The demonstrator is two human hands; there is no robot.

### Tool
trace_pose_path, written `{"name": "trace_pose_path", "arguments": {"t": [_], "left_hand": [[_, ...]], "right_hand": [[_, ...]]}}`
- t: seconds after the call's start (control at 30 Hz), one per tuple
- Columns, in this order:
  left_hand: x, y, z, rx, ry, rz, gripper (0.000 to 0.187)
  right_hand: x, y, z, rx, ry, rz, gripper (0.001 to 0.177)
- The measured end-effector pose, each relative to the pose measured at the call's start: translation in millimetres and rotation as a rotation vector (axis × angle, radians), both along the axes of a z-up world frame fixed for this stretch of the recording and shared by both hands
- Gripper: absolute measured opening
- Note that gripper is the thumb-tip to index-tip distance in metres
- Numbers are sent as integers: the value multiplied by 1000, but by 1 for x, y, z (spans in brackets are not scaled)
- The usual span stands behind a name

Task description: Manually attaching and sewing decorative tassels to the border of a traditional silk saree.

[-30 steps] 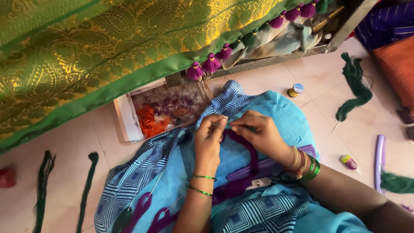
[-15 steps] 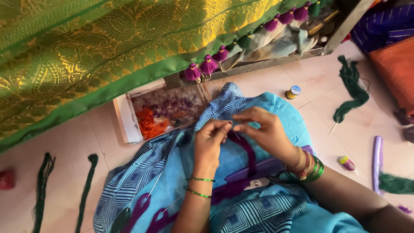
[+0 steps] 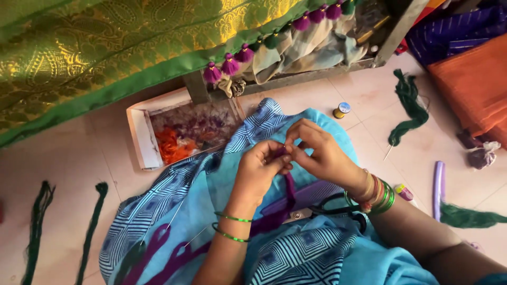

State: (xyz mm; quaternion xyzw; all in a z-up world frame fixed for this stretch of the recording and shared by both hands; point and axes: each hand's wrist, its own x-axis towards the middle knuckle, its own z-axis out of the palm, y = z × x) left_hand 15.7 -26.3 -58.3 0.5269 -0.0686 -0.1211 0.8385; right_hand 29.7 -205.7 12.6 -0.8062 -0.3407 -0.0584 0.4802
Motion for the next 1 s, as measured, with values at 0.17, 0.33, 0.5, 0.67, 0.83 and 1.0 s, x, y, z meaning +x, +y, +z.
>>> {"name": "trace_pose_path", "arguments": {"t": [0.17, 0.33, 0.5, 0.67, 0.83, 1.0], "left_hand": [[-5, -7, 18, 32, -38, 63, 9], [-7, -10, 22, 95, -15, 101, 10], [-11, -17, 19, 169, -101, 109, 10], [-17, -22, 34, 191, -147, 123, 11], [-27, -9, 36, 162, -177, 109, 7], [-33, 5, 31, 118, -25, -80, 8]], "right_hand": [[4, -15, -40, 617, 606, 139, 11], [-3, -13, -17, 788, 775, 95, 25], [-12, -19, 3, -90, -218, -181, 15], [17, -59, -3, 29, -198, -295, 31], [102, -184, -29, 398, -181, -628, 24], [141, -257, -40, 440, -46, -904, 8]]}}
